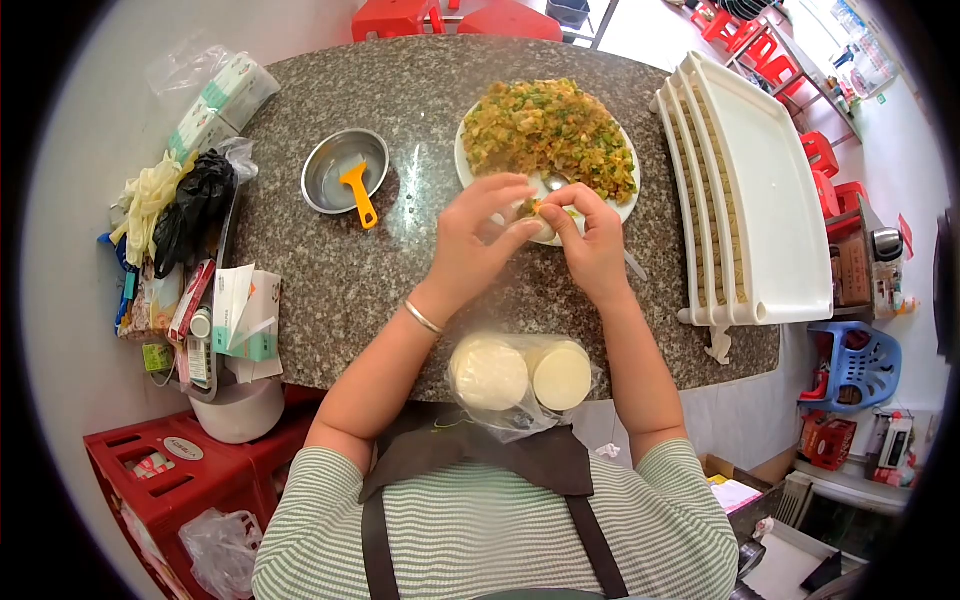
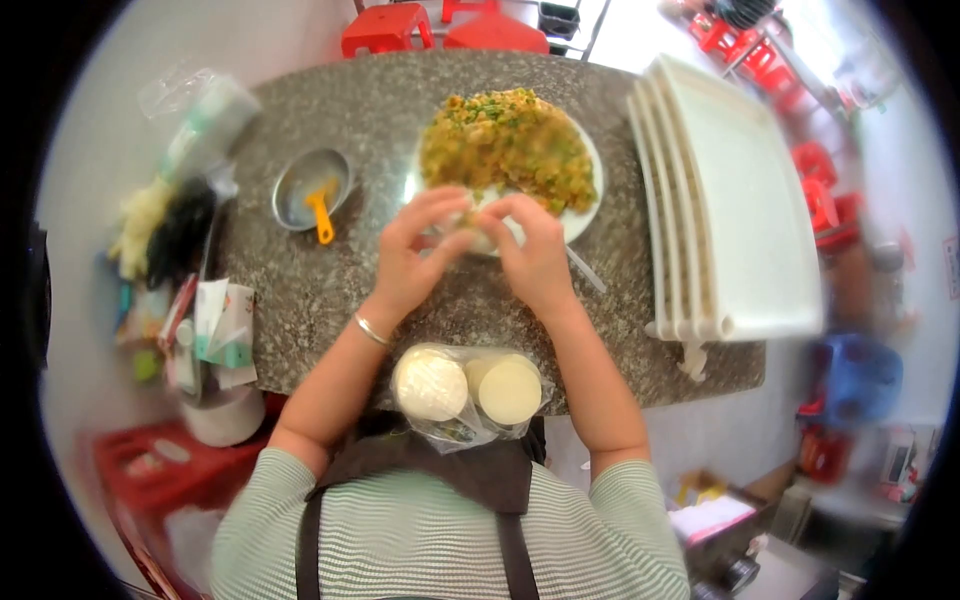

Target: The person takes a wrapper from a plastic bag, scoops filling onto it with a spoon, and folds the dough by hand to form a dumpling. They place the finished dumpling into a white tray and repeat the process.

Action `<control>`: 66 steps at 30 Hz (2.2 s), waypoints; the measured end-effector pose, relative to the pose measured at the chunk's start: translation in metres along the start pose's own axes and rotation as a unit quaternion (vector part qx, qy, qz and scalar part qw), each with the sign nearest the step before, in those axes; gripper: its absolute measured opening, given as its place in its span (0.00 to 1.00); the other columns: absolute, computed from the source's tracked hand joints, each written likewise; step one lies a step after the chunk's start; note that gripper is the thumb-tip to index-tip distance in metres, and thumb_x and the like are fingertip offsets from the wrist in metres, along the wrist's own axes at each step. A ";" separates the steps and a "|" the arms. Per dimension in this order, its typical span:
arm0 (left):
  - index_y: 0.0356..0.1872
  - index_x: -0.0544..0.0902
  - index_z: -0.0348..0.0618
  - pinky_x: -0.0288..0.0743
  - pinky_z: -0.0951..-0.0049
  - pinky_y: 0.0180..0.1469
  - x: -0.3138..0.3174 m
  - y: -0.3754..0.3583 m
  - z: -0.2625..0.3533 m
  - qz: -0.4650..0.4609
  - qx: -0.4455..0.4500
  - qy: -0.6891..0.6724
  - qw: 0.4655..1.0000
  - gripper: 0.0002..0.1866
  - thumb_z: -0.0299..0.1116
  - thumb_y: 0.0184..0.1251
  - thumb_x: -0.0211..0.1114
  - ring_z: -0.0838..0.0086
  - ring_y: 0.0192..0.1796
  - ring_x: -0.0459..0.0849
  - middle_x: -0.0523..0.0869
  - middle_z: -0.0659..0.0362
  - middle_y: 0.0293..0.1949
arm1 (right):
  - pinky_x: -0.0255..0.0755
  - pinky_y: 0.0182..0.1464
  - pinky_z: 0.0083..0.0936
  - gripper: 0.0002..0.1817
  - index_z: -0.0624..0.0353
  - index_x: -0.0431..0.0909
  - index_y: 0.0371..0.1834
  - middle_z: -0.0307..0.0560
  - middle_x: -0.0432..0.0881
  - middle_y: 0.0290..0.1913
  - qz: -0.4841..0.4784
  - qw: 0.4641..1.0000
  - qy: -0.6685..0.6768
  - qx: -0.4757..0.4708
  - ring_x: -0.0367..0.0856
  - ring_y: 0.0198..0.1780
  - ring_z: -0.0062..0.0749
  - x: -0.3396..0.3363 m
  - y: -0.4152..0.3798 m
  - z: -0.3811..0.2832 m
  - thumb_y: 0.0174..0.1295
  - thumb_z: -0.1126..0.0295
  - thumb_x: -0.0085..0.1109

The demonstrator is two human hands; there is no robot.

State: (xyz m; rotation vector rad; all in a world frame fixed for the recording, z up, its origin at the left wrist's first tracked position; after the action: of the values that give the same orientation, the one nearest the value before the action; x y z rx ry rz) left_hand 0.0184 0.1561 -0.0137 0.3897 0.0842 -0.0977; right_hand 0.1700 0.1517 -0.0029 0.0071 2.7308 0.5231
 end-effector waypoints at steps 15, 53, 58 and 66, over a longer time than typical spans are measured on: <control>0.42 0.87 0.35 0.81 0.72 0.50 0.010 -0.005 -0.016 -0.048 -0.043 -0.077 0.995 0.08 0.24 0.62 0.68 0.71 0.48 0.86 0.87 0.51 0.48 | 0.72 0.47 0.29 0.06 0.65 0.79 0.34 0.49 0.81 0.33 -0.029 0.999 -0.024 0.012 0.80 0.41 0.38 -0.007 0.003 0.004 0.60 0.72 0.61; 0.38 0.87 0.40 0.81 0.73 0.44 0.006 -0.009 -0.031 0.003 -0.103 -0.094 0.990 0.07 0.28 0.59 0.71 0.68 0.46 0.86 0.87 0.54 0.43 | 0.69 0.46 0.23 0.07 0.64 0.78 0.33 0.42 0.79 0.35 0.023 0.999 -0.012 -0.040 0.76 0.39 0.28 -0.005 -0.001 -0.001 0.65 0.71 0.60; 0.41 0.88 0.38 0.81 0.74 0.47 0.001 -0.007 -0.013 0.019 -0.006 -0.047 0.999 0.09 0.26 0.60 0.70 0.70 0.48 0.86 0.87 0.53 0.44 | 0.68 0.46 0.22 0.08 0.64 0.77 0.34 0.41 0.78 0.35 0.018 0.999 0.011 -0.027 0.76 0.39 0.26 -0.003 -0.001 0.004 0.66 0.70 0.60; 0.39 0.88 0.35 0.79 0.72 0.52 0.007 -0.007 -0.021 -0.020 -0.041 -0.091 0.995 0.07 0.25 0.62 0.68 0.71 0.48 0.86 0.87 0.52 0.46 | 0.72 0.47 0.27 0.06 0.65 0.78 0.36 0.47 0.80 0.36 -0.041 0.999 -0.015 0.003 0.79 0.41 0.33 -0.007 0.005 0.004 0.61 0.72 0.60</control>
State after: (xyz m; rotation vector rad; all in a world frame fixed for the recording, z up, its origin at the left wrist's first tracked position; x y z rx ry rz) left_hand 0.0231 0.1574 -0.0366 0.2957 -0.0842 -0.1677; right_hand 0.1774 0.1572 -0.0022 -0.0950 2.6908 0.4880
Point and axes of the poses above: each hand's wrist, its own y-axis towards the middle knuckle, its own x-axis out of the palm, z = x × y, the point moved 9 cm from there along y, towards the middle knuckle
